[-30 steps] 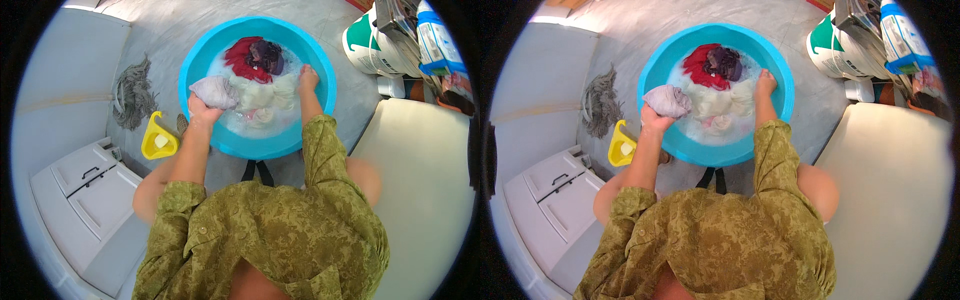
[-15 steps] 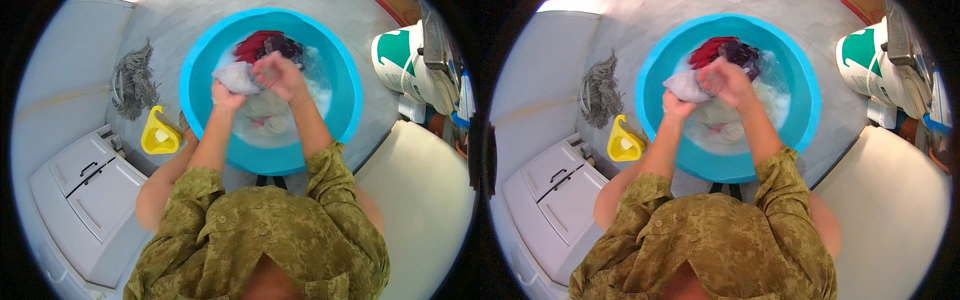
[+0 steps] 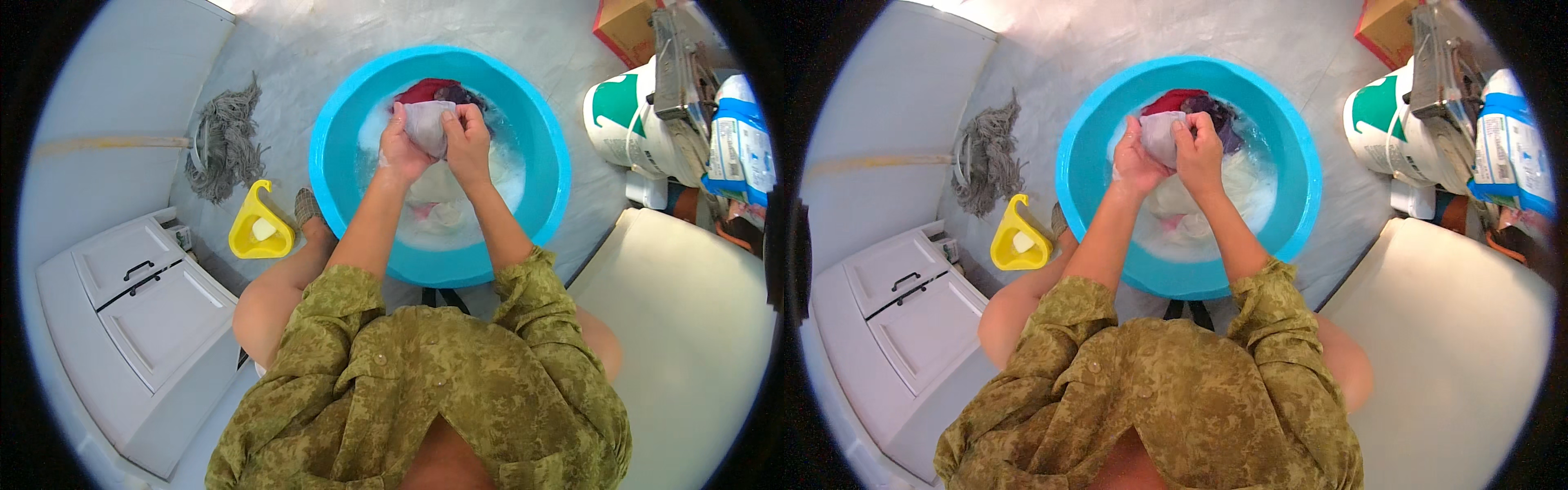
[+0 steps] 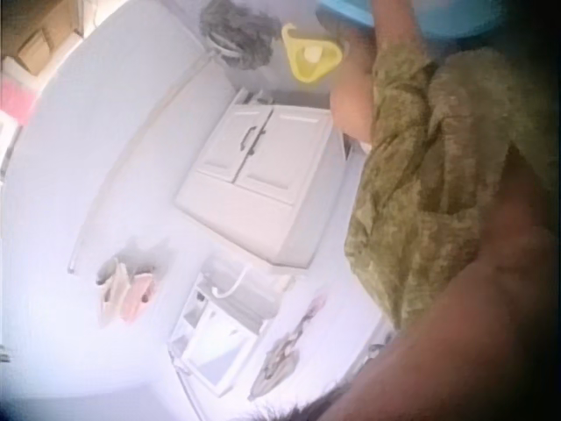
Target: The person hand washes clothes in a blue basin filled with soapy water. They scrub and rinse several items, including a red cloth and a white cloth, using both hands to agitate and squeeze the fabric.
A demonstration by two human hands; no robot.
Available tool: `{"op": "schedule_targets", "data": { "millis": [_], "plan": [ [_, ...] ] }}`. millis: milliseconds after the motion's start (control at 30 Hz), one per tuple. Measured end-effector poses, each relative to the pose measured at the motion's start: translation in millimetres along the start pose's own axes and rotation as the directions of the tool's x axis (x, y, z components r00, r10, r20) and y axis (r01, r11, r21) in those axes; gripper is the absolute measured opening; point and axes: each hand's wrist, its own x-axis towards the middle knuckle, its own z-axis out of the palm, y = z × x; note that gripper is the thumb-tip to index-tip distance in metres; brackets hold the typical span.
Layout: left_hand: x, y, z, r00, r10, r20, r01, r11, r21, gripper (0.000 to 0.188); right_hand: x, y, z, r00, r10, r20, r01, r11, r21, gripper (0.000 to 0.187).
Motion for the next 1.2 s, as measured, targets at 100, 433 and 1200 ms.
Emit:
{"op": "schedule_targets", "data": {
  "millis": [100, 433, 1200],
  "plan": [
    [-16.1, 4.5, 24.9, 0.998, -0.035, -0.052, 0.040, 0.994, 0.105, 0.057, -11.5, -33.9, 5.0, 0.996, -0.090, -0.004, 0.090, 0.996, 0.029, 0.013],
    [-53.8, -10.1, 52.1, 0.874, 0.414, -0.255, -0.329, 0.889, 0.317, 0.024, -23.4, -101.6, 4.4, 0.931, -0.351, 0.105, 0.340, 0.721, -0.604, 0.028],
    [-141.6, -6.3, 117.5, 0.939, 0.326, -0.110, -0.281, 0.912, 0.299, 0.025, -74.4, -191.5, -29.6, 0.823, -0.568, -0.018, 0.437, 0.653, -0.618, 0.036]
  ]
}}
